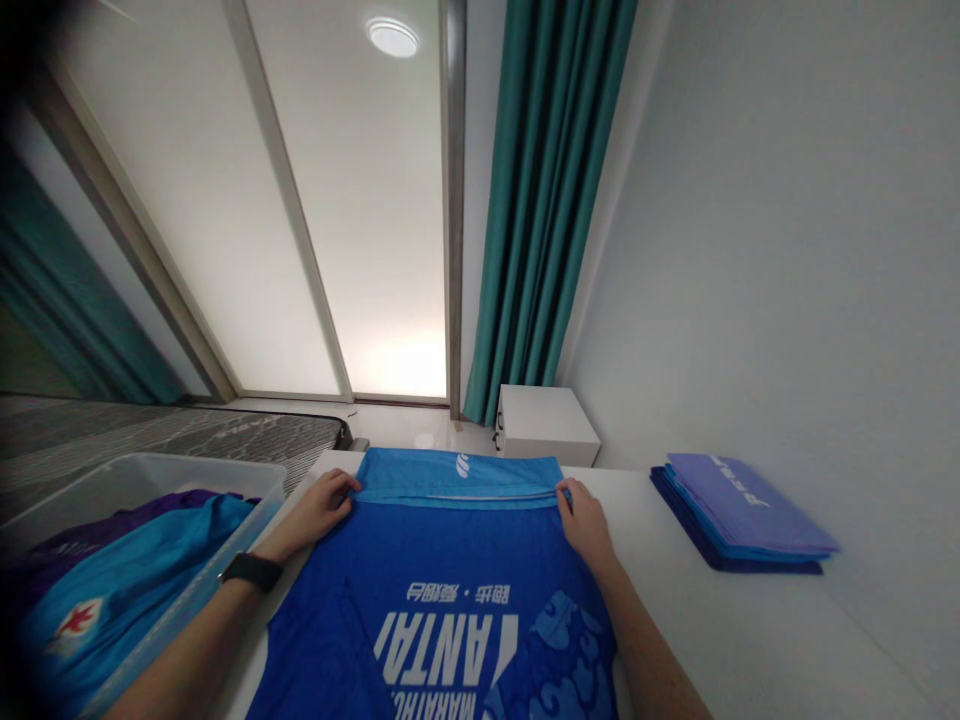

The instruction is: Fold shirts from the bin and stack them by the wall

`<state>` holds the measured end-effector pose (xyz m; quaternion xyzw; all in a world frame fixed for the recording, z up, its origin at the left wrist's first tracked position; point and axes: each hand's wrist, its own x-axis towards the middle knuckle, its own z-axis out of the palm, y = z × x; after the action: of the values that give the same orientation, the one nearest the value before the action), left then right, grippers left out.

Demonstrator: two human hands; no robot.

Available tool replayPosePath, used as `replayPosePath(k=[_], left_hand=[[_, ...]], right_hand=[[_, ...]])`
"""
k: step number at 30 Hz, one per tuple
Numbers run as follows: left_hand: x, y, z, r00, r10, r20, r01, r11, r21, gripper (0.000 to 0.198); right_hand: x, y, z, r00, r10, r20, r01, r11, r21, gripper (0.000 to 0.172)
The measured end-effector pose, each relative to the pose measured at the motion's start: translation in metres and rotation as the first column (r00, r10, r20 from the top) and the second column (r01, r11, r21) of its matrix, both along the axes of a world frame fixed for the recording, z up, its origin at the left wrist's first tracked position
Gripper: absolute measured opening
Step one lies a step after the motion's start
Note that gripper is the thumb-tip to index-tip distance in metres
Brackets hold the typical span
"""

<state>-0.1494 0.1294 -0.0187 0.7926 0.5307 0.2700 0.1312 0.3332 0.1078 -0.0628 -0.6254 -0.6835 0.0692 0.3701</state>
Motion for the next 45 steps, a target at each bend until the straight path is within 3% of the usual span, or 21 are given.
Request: replayPosePath(k=[9, 16, 23, 30, 36, 45], left_hand=[[-0.001, -0.005, 0.001, 0.997, -0.060, -0.046, 0.062, 0.997, 0.044, 0.022], [0.001, -0.003, -0.003, 0.999, -0.020, -0.034, 0.022, 0.999, 0.048, 0.024], [0.005, -0.009, 0.010, 0.999, -0.005, 0.050, 0.007, 0.999, -0.046, 0.029], [0.007, -0.013, 0.008, 0.999, 0.033, -0.007, -0.033, 0.999, 0.018, 0.017], [0.003, -0.009, 0.001, 0.996, 0.091, -0.021, -0.089, 0.992, 0.085, 0.019], [-0.001, -0.007, 0.001, 0.992, 0.122, -0.034, -0.121, 0.991, 0.050, 0.010]], right_hand=[[0.003, 0.002, -0.005, 0.997, 0.004, 0.077, -0.003, 1.000, -0.010, 0.020], [0.003, 0.001, -0.003, 0.997, 0.033, 0.066, -0.032, 0.999, -0.021, 0.019], [0.002, 0.001, -0.001, 0.997, 0.029, 0.068, -0.026, 0.999, -0.037, 0.019], [0.001, 0.001, 0.000, 0.999, 0.024, 0.048, -0.023, 0.999, -0.028, 0.020], [0.000, -0.001, 0.002, 1.000, 0.001, -0.012, -0.002, 0.999, -0.041, 0.021], [-0.002, -0.005, 0.009, 0.998, -0.029, -0.063, 0.026, 0.998, -0.048, 0.012]])
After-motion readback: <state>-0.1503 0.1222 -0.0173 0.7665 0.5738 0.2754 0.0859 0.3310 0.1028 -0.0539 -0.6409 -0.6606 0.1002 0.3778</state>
